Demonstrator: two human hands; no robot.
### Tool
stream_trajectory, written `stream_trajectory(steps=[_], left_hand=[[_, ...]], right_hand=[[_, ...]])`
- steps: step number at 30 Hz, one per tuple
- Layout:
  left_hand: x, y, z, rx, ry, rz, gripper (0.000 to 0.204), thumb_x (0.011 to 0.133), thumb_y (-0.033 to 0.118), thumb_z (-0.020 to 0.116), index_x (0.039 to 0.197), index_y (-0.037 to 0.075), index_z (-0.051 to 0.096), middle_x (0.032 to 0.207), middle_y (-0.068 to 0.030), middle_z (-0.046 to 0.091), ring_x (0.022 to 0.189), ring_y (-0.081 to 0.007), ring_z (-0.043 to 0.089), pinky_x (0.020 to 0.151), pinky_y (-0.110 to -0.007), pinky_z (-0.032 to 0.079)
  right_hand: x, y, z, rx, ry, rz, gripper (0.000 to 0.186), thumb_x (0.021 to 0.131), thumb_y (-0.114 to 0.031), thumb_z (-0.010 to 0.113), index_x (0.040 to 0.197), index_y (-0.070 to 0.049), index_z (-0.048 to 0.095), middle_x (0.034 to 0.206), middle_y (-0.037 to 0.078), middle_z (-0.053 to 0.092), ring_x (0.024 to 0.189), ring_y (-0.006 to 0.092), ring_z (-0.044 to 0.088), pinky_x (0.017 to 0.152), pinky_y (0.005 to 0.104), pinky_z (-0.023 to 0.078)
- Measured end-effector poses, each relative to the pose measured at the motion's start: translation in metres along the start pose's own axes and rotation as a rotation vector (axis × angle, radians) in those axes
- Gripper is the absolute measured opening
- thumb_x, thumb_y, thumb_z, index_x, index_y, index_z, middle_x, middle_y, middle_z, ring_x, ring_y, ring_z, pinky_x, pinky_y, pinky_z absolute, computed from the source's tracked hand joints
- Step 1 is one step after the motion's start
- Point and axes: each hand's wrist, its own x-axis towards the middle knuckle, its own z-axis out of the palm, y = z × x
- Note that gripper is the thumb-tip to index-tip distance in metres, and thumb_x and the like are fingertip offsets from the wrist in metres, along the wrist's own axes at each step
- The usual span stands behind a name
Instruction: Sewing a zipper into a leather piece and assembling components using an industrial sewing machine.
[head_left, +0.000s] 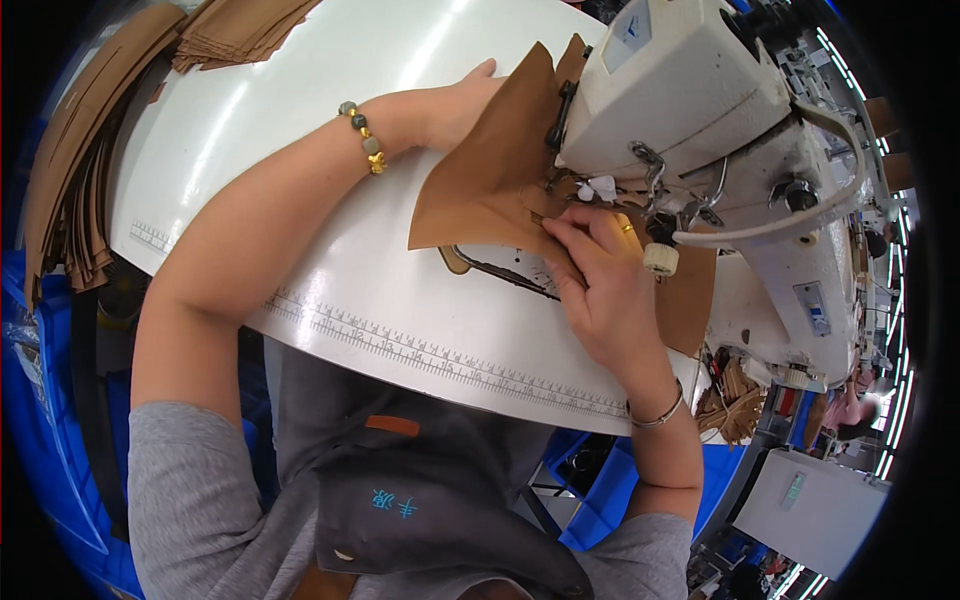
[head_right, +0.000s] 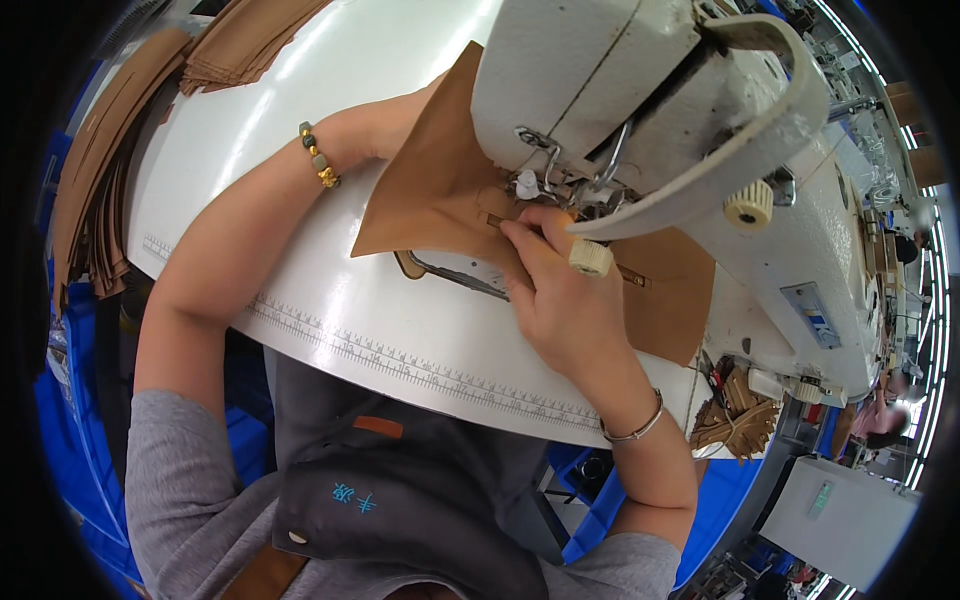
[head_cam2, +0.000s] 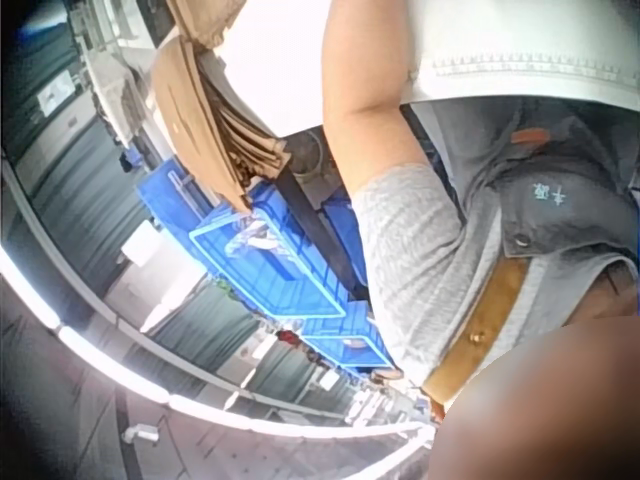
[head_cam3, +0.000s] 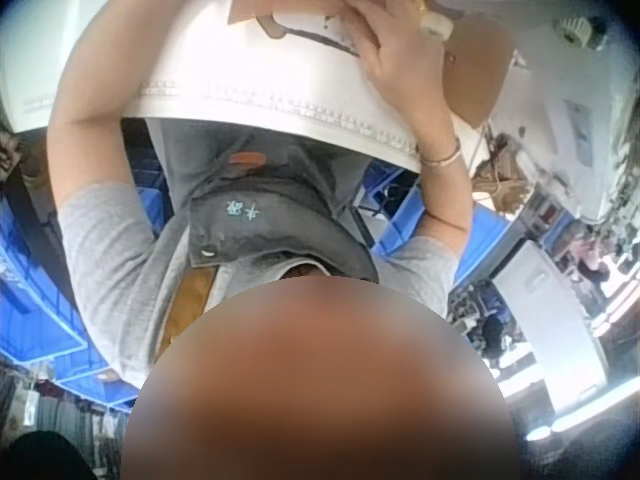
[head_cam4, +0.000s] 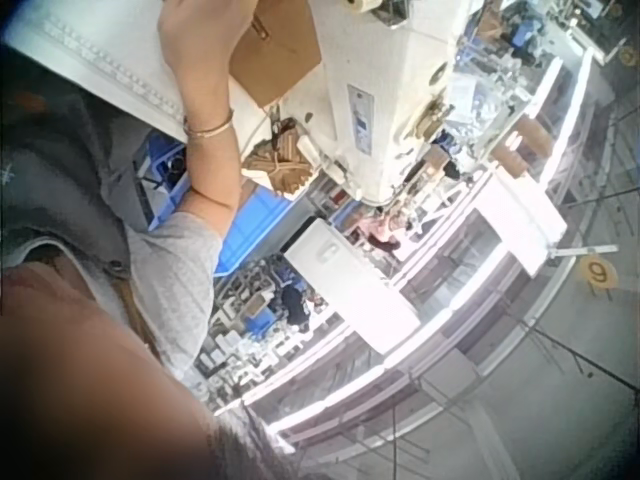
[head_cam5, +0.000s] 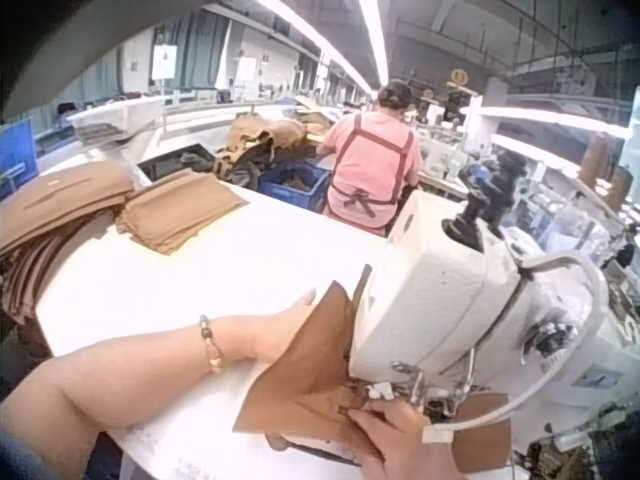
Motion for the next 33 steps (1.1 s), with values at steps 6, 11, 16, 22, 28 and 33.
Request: stream_trajectory(steps=[6,11,16,22,28,33], left_hand=[[-0.004,0.014,-0.010,-0.411,0.180,-0.054,0.046,0.102,0.036,0.054,0.137,0.007,0.061,0.136,-0.0100,0.066,0.124,-0.0312,0.061,0.114,-0.063,0.033],[0.000,0.019,-0.008,-0.638,0.240,-0.100,0.031,0.100,0.026,0.058,0.110,0.001,0.072,0.107,-0.0152,0.075,0.099,-0.0304,0.071,0.091,-0.041,0.054],[0.003,0.020,0.004,-0.207,0.486,0.017,0.018,0.092,0.021,0.066,0.095,0.004,0.071,0.094,-0.0134,0.075,0.084,-0.0321,0.071,0.076,-0.040,0.057],[0.007,0.015,0.007,-0.217,0.512,0.027,0.015,0.088,0.021,0.068,0.091,0.006,0.070,0.090,-0.0125,0.074,0.080,-0.0330,0.070,0.072,-0.041,0.057],[0.007,0.014,0.008,-0.122,0.477,0.013,0.016,0.088,0.021,0.068,0.094,0.006,0.070,0.091,-0.0122,0.074,0.081,-0.0337,0.070,0.072,-0.041,0.057],[0.008,0.015,0.010,-0.186,0.464,-0.025,0.017,0.089,0.021,0.068,0.097,0.006,0.070,0.091,-0.0125,0.074,0.080,-0.0341,0.070,0.073,-0.041,0.057]], right_hand=[[-0.003,-0.002,0.005,-0.056,-0.001,-0.020,0.044,0.081,-0.012,0.074,0.124,-0.005,0.071,0.123,0.006,0.063,0.099,0.0292,0.069,0.086,0.0417,0.056],[0.000,0.001,0.003,-0.003,-0.028,0.014,0.043,0.084,-0.013,0.074,0.127,-0.004,0.070,0.127,0.008,0.063,0.100,0.0306,0.069,0.086,0.0417,0.056],[0.002,0.001,-0.001,0.090,-0.057,0.049,0.037,0.091,-0.015,0.072,0.126,-0.003,0.071,0.128,0.010,0.064,0.099,0.0323,0.069,0.087,0.0405,0.055],[0.004,0.000,-0.004,0.199,-0.051,0.091,0.030,0.097,-0.016,0.069,0.122,0.000,0.072,0.123,0.013,0.067,0.097,0.0331,0.070,0.088,0.0390,0.055],[0.003,-0.001,-0.003,0.166,-0.041,0.067,0.031,0.096,-0.016,0.069,0.123,-0.001,0.072,0.123,0.013,0.066,0.101,0.0331,0.069,0.089,0.0399,0.055],[0.000,-0.004,-0.005,0.149,-0.090,0.118,0.035,0.095,-0.018,0.070,0.126,0.000,0.071,0.128,0.012,0.064,0.107,0.0327,0.069,0.089,0.0401,0.056]])
